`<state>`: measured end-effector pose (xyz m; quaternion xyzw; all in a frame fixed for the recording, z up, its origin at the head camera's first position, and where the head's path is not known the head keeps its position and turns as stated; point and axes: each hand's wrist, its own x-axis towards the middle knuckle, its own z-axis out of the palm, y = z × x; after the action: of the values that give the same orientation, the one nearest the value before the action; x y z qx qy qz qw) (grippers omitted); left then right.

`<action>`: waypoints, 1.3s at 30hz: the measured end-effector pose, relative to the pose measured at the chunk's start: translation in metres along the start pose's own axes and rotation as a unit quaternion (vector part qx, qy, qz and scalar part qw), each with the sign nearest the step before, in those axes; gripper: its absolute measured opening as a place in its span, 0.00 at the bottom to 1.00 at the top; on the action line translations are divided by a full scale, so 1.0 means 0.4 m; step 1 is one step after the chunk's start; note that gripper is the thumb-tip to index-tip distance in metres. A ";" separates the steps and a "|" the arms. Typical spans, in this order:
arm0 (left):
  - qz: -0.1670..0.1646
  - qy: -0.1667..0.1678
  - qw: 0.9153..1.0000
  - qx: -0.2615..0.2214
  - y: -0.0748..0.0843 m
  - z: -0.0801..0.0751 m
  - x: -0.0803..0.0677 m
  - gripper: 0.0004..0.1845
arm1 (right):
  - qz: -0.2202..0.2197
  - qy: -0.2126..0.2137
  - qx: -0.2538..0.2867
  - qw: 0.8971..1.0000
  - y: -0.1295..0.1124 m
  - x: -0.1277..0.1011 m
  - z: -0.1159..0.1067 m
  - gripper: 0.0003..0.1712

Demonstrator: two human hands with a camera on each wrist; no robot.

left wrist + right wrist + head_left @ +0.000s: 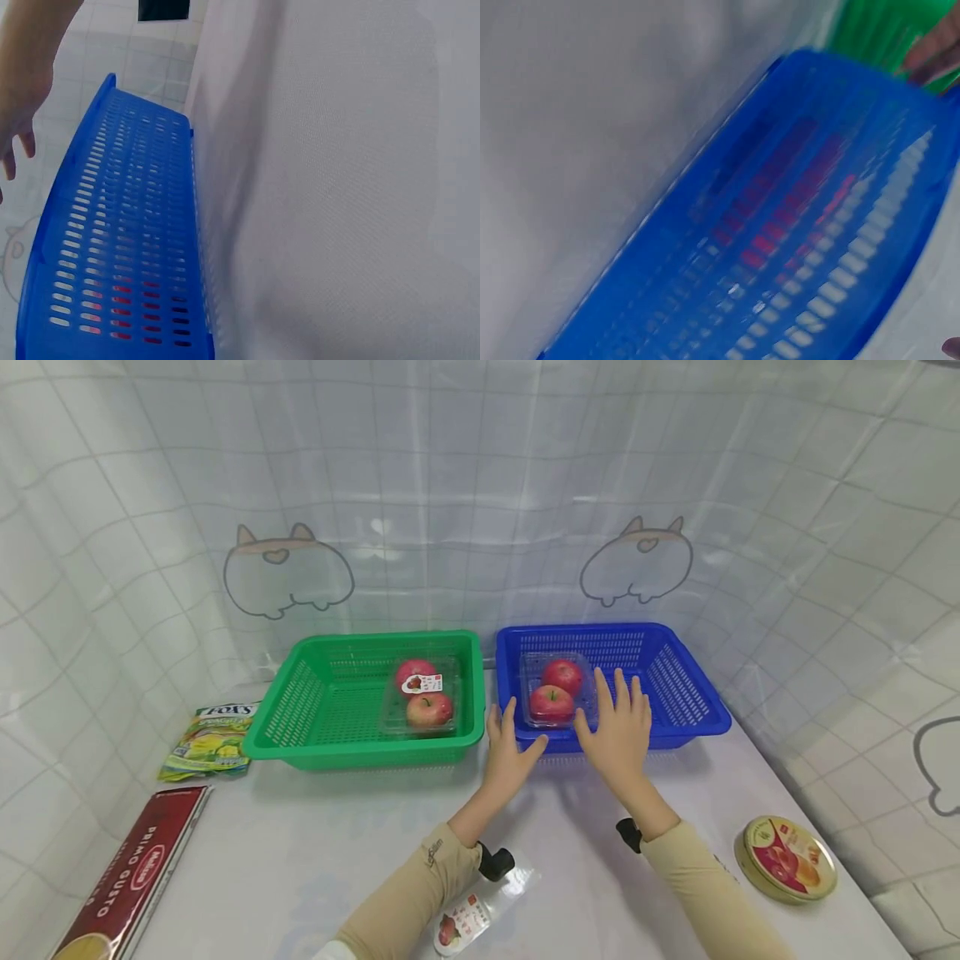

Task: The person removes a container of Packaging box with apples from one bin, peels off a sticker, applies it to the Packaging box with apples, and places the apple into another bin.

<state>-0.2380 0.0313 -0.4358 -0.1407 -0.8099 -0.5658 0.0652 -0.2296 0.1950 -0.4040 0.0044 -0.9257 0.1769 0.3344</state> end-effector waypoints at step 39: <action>-0.045 -0.028 0.999 -0.010 -0.033 -0.001 0.017 0.40 | 0.243 -0.403 0.225 0.854 0.116 0.175 0.136 0.47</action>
<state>-0.2484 0.0279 -0.4459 -0.1207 -0.8114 -0.5717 0.0152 -0.3235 0.2282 -0.4144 -0.0744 -0.8860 0.4384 -0.1312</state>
